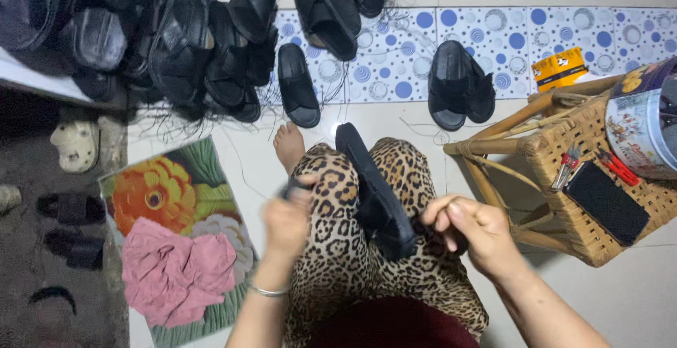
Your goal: The person sits on the floor and sews a black slipper using a needle and thread. They repeatedly push the needle through the slipper's sole and pull the thread to secure it. A pile of similar slippers is visible nearby.
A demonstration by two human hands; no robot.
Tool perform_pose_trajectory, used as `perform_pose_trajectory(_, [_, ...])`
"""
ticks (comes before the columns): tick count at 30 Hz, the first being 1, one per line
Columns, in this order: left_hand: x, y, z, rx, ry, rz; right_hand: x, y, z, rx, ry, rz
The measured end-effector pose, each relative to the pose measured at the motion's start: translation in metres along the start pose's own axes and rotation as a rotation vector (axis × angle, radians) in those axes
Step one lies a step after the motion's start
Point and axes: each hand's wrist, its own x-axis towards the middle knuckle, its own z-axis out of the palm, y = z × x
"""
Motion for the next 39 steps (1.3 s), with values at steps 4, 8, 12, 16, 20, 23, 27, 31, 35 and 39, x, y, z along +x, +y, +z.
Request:
perform_pose_trajectory(4, [-0.058,0.055,0.047,0.167,-0.669,0.0,-0.01,-0.06,0.023,-0.513,-0.176,-0.122])
perform_pose_trajectory(8, [-0.053,-0.106,-0.011,-0.928,-0.668,-0.575,0.006,-0.063,-0.016,-0.314,-0.038,0.145])
perform_pose_trajectory(12, [-0.015,-0.123,-0.172,-1.273,0.132,-0.53,-0.006,-0.053,-0.055,-0.679,-0.12,0.114])
perform_pose_trajectory(16, [-0.018,-0.153,-0.207,0.74,0.422,-0.563,-0.023,-0.029,-0.055,-1.048,-0.507,0.134])
perform_pose_trajectory(20, [0.012,-0.19,-0.119,-0.025,0.516,-0.412,-0.018,-0.027,-0.047,-1.23,-0.679,0.202])
perform_pose_trajectory(23, [-0.031,0.024,-0.003,0.407,-0.016,-0.217,-0.008,-0.031,-0.046,-1.264,-0.704,0.192])
perform_pose_trajectory(27, [-0.055,0.022,0.037,0.544,-0.402,0.46,0.0,-0.034,-0.045,-1.299,-0.738,0.201])
perform_pose_trajectory(31, [-0.057,0.017,0.051,0.631,-0.494,0.755,0.007,-0.04,-0.044,-1.411,-0.827,0.27])
perform_pose_trajectory(35, [-0.058,0.006,0.057,0.65,-0.424,0.806,0.01,-0.044,-0.038,-1.611,-0.89,0.339])
perform_pose_trajectory(39, [-0.058,0.003,0.063,0.652,-0.357,0.835,0.008,-0.048,-0.027,-1.665,-0.877,0.324])
